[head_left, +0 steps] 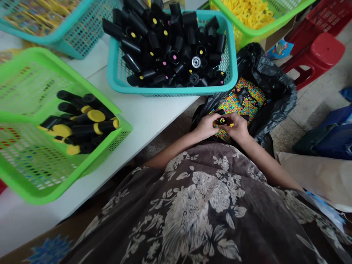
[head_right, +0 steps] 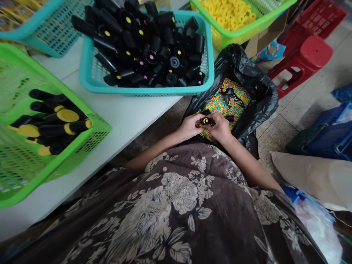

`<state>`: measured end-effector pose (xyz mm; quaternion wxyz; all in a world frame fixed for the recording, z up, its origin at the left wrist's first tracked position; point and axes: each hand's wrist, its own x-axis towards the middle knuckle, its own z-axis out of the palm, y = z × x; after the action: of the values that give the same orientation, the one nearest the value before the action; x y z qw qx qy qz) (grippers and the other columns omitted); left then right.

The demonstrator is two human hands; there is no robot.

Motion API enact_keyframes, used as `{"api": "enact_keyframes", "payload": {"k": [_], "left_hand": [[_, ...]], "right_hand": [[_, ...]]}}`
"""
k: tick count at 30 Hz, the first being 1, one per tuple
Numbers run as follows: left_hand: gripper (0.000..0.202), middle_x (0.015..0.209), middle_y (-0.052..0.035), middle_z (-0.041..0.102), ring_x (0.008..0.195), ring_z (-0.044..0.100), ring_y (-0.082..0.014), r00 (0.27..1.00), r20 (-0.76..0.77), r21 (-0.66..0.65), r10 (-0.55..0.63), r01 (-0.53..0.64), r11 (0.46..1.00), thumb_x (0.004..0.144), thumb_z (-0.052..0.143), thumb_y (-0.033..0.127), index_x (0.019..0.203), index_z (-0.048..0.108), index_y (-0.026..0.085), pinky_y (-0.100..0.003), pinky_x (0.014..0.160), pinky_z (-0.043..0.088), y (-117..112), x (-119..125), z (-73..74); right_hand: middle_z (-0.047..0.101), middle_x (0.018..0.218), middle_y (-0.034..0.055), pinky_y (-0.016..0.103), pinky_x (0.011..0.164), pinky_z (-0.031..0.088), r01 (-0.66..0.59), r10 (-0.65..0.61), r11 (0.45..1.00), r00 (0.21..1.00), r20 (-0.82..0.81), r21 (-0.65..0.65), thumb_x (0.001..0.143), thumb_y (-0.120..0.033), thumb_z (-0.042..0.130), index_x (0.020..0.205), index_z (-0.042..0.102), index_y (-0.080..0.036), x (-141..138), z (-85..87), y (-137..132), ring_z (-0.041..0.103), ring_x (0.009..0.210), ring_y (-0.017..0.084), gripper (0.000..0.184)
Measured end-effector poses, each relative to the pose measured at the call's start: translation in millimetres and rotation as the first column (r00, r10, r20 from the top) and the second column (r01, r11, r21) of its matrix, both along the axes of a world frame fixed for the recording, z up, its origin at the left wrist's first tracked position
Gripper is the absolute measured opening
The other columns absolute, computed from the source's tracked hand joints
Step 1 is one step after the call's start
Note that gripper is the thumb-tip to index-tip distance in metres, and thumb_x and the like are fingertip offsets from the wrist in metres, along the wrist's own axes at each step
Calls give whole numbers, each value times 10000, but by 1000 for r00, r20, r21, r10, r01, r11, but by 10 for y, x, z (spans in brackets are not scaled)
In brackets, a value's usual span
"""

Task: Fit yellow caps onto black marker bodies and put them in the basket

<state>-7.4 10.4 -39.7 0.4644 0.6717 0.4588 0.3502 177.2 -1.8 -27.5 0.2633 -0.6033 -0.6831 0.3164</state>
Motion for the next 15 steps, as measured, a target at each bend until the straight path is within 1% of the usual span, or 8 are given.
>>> {"api": "enact_keyframes", "payload": {"k": [3,6,7,9,10,12,13,15], "left_hand": [[195,757,14,660,712,582,-142,998,49,-75,35,-31,997,689,769,93,860,714,170,-246,694,440,-22,57,-80],[201,730,39,629,671,537,-119,986,141,-177,85,-59,982,680,806,139,832,677,170,-231,653,407,-14,57,-155],[215,741,43,631,670,533,-114,980,168,-200,106,-71,977,681,805,144,847,671,169,-226,650,404,-6,48,-176],[237,782,43,642,692,546,-108,969,192,-209,156,-115,971,693,785,133,894,664,165,-219,667,415,9,24,-210],[246,805,40,647,717,563,-110,966,189,-194,177,-140,971,699,774,123,913,661,164,-218,687,428,15,14,-224],[258,850,30,662,784,601,-119,966,171,-153,196,-170,973,704,760,94,933,662,161,-222,743,458,17,2,-253],[263,870,25,671,811,616,-124,967,166,-140,191,-168,976,705,757,82,938,664,160,-227,767,470,14,3,-268],[263,901,15,691,836,632,-133,970,180,-133,165,-143,981,724,760,82,958,674,163,-241,792,491,-1,15,-303]], "right_hand": [[763,994,52,433,903,580,-54,51,997,997,-65,-49,743,-336,803,1082,764,-243,57,40,-1,701,900,263,354],[778,1007,57,426,881,596,-81,58,989,982,-178,-123,783,-334,758,1158,760,-224,169,29,96,726,879,253,391],[782,1002,67,424,883,597,-63,45,989,989,-141,-132,811,-312,725,1159,762,-208,206,32,142,735,884,256,365],[791,1009,106,426,922,588,-32,43,993,995,93,-116,856,-240,656,1104,782,-174,245,67,228,749,951,283,286],[793,1040,136,430,944,581,-39,67,993,963,259,-112,874,-211,632,1074,792,-158,240,98,257,750,1004,306,261],[775,1158,206,430,957,574,-78,154,984,817,556,-158,913,-201,612,1090,794,-122,175,172,278,743,1095,350,266],[754,1218,239,422,943,576,-89,202,975,729,654,-202,932,-208,604,1136,783,-102,121,206,271,742,1116,362,291],[720,1270,283,384,898,581,-89,280,955,588,759,-284,965,-199,568,1220,749,-64,6,255,239,752,1113,356,340]]}}
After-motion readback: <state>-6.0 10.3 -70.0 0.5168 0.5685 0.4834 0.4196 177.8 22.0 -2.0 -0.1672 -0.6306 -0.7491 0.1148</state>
